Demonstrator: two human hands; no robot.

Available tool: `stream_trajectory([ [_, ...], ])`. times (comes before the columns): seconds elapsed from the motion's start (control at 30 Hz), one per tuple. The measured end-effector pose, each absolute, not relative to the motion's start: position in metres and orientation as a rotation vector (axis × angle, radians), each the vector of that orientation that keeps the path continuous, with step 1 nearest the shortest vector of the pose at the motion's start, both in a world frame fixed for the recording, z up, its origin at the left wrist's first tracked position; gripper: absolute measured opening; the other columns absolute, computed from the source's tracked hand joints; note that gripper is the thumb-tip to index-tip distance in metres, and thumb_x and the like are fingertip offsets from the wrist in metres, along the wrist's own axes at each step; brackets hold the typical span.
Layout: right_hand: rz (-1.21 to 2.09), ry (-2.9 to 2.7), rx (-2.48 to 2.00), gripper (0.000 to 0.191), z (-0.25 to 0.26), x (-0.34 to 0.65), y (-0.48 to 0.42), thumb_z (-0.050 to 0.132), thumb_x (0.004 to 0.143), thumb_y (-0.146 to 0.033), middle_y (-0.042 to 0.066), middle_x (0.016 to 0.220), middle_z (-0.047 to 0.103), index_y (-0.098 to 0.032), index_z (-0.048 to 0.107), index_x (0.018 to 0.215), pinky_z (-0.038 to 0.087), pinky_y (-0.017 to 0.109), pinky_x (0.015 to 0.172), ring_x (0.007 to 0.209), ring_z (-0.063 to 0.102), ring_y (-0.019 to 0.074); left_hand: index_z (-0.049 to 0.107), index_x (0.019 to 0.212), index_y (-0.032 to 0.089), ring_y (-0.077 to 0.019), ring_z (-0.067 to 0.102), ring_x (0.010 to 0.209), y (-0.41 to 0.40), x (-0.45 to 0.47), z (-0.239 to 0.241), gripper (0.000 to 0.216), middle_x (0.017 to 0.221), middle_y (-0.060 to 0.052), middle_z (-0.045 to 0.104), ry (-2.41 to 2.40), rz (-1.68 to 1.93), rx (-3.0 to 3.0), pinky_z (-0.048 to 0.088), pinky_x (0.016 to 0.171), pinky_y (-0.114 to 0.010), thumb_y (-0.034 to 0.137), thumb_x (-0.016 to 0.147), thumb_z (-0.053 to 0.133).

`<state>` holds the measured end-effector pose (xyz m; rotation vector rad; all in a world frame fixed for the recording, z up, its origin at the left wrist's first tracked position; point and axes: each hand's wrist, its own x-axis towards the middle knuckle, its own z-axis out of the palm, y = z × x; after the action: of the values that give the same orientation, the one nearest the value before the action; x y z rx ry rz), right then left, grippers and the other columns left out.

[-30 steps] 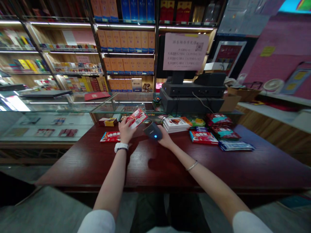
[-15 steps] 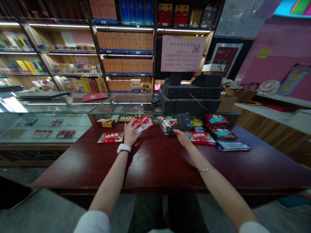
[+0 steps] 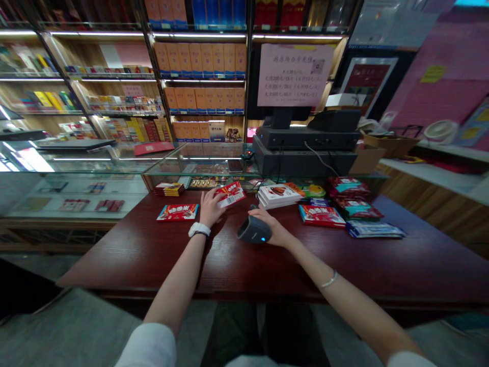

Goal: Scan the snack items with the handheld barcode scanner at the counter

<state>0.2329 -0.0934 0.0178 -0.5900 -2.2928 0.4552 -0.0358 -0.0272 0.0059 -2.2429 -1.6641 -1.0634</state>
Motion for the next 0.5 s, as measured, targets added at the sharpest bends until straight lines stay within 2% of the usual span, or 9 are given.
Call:
stream_trajectory([
  [0.2,0.591,-2.505,-0.465,0.053,0.011,0.211,-0.107,0.065,0.075,-0.017,0.013,0.128,0.062,-0.020,0.057,0.127,0.014,0.057,0.121,0.127,0.055,0.0257,0.067,0.117,0.027,-0.0308,0.050,0.132,-0.023,-0.037,0.002,0.044,0.142,-0.011,0.056,-1.674,-1.064,-2.225,0.021,0.120,-0.056,0.026,0.074,0.074],
  [0.3,0.687,-2.458,-0.451,0.052,0.007,0.205,-0.110,0.067,0.074,-0.020,0.012,0.128,0.062,-0.020,0.059,0.125,0.016,0.055,0.121,0.125,0.057,0.0254,0.066,0.117,0.027,-0.0311,0.049,0.132,-0.022,-0.037,0.001,0.044,0.141,-0.011,0.056,-1.670,-1.059,-2.224,0.021,0.120,-0.057,0.027,0.074,0.074],
  [0.43,0.907,-1.966,-0.702,0.052,0.004,0.204,-0.102,0.071,0.076,-0.040,0.012,0.117,0.068,-0.019,0.060,0.121,0.041,0.049,0.110,0.112,0.064,0.0255,0.067,0.116,0.027,-0.0312,0.050,0.132,-0.025,-0.036,0.003,0.041,0.141,-0.011,0.055,-1.661,-1.084,-2.228,0.021,0.120,-0.057,0.026,0.075,0.073],
  [0.5,0.934,-1.693,-0.808,0.048,0.008,0.210,-0.093,0.070,0.077,-0.049,0.010,0.113,0.069,-0.020,0.062,0.114,0.047,0.046,0.105,0.107,0.065,0.0247,0.067,0.115,0.028,-0.0311,0.050,0.131,-0.026,-0.035,0.004,0.041,0.141,-0.010,0.055,-1.661,-1.105,-2.220,0.021,0.120,-0.057,0.026,0.074,0.073],
])
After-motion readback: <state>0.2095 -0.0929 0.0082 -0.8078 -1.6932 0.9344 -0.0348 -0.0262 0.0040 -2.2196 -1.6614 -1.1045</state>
